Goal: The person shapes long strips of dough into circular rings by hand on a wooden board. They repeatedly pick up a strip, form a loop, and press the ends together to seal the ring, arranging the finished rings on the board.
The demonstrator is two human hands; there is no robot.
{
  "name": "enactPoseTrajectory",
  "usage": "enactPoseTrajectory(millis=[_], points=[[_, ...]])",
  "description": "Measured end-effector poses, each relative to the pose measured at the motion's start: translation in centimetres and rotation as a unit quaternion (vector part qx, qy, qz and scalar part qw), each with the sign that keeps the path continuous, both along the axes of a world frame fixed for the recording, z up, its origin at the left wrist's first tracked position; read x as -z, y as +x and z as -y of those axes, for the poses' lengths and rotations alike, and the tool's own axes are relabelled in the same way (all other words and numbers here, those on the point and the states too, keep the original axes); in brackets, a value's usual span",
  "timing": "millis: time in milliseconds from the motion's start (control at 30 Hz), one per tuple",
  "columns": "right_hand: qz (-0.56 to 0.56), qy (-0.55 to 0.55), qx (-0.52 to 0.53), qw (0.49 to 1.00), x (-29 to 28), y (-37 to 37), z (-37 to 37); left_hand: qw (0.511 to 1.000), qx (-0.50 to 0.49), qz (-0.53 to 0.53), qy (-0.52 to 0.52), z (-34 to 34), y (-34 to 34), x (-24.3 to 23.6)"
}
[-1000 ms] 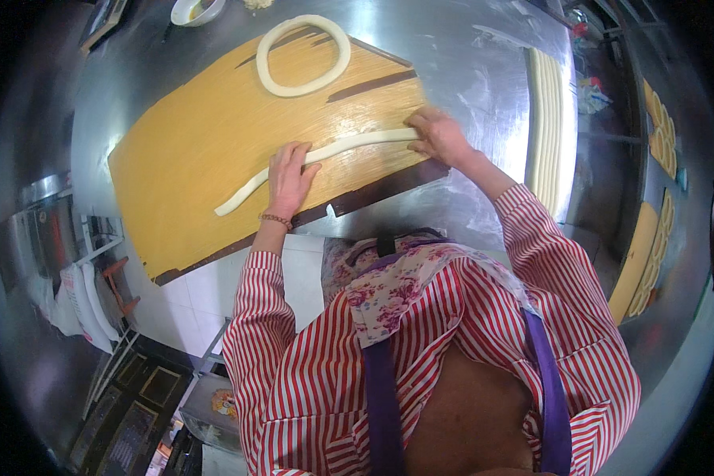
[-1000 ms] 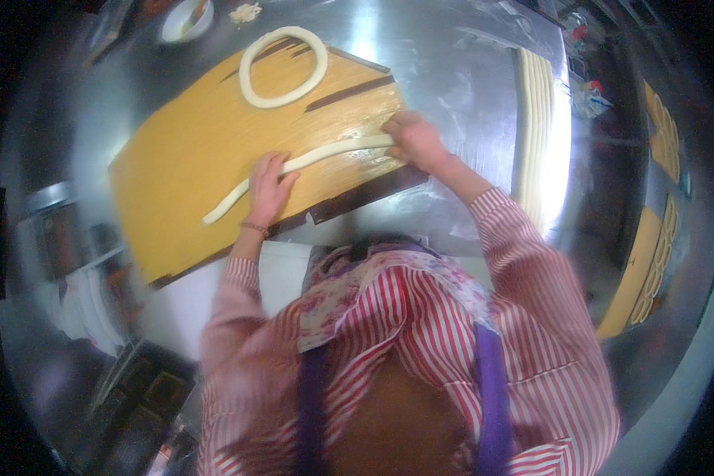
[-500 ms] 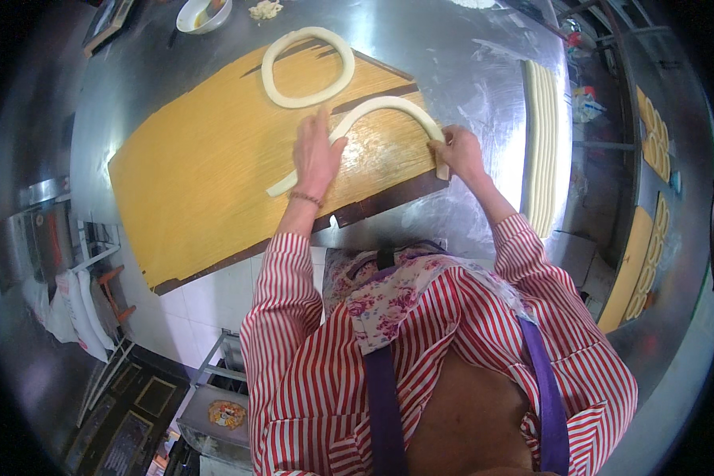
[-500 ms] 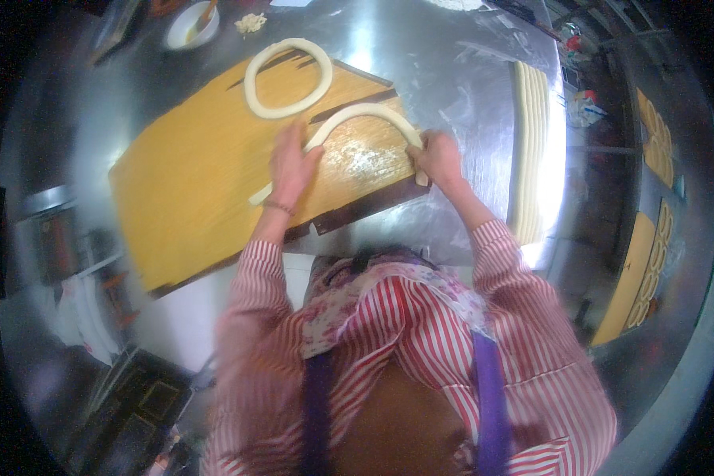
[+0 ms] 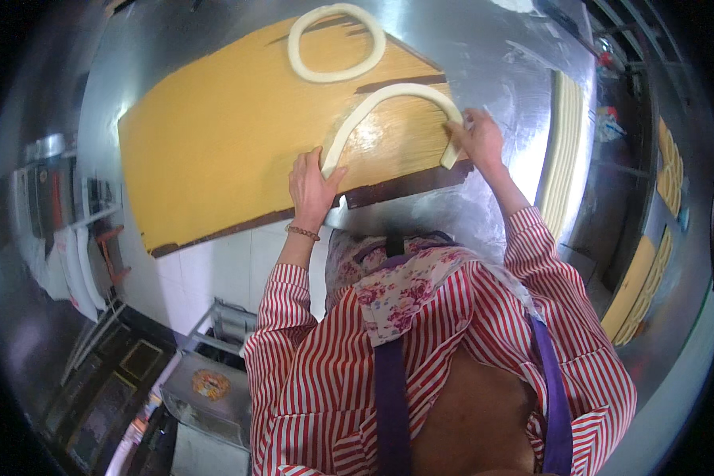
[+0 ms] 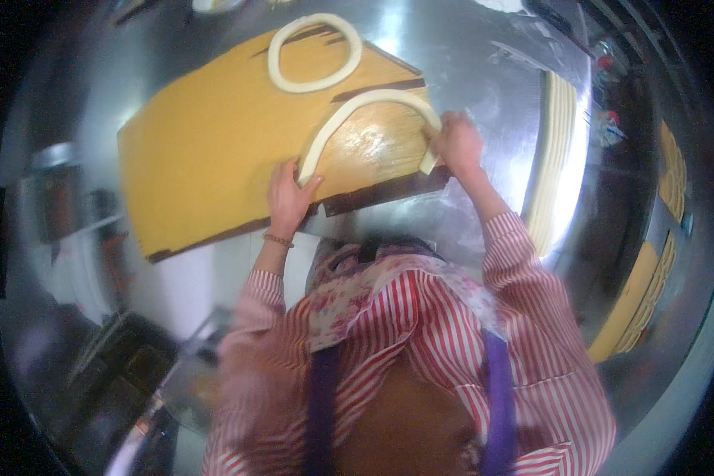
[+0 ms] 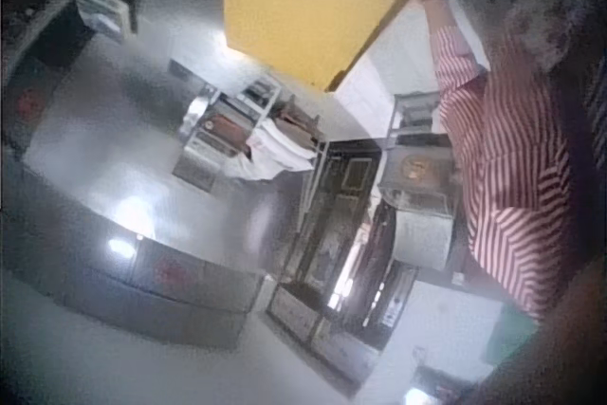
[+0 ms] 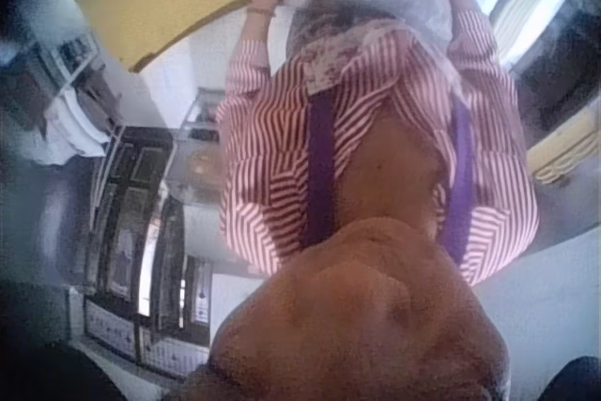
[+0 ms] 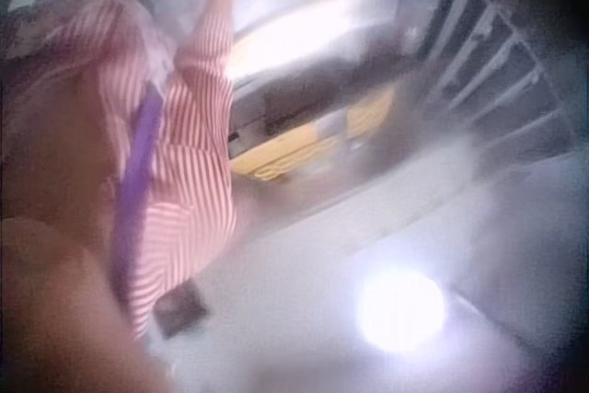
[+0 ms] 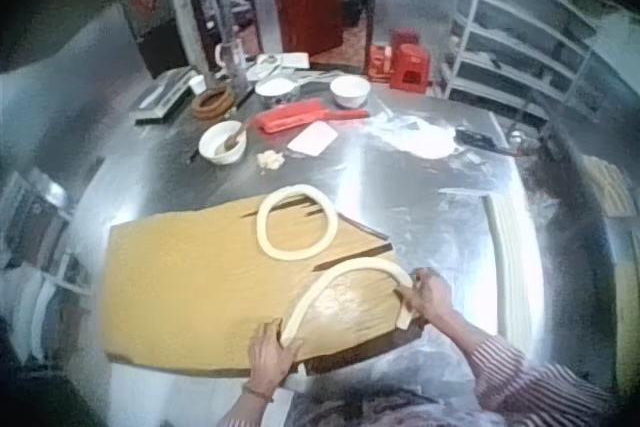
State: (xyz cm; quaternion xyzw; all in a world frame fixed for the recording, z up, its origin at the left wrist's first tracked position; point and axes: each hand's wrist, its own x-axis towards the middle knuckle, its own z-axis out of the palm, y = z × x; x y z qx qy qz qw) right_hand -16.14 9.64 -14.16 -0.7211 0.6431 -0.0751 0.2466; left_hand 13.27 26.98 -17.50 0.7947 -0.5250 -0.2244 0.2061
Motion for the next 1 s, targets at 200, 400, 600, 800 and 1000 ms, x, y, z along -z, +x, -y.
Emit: enactPoseTrajectory(millis=[200, 400, 600, 800, 1000], points=[[0.115, -0.123, -0.294, 0.941, 1.6, 5.7, -1.6, 0.997, -0.067, 0.011, -0.048, -4.8, -0.9, 1.2], [0.164, -0.168, -0.519, 0.822, 2.6, 15.4, -4.3, 0.988, -0.109, -0.044, -0.1, -3.4, -2.0, 1.7], [0.093, -0.073, -0.616, 0.779, 4.2, 15.4, -3.1, 0.985, -0.121, 0.001, -0.125, -2.9, -4.3, 2.8], [0.069, -0.143, -0.515, 0.842, 4.8, 12.0, 3.2, 0.986, -0.13, 0.0, -0.108, -1.7, -4.5, 2.5], [0.027, -0.141, -0.394, 0.908, 3.4, 8.4, 8.5, 0.976, -0.171, -0.135, -0.027, -0.3, -6.8, -1.0]])
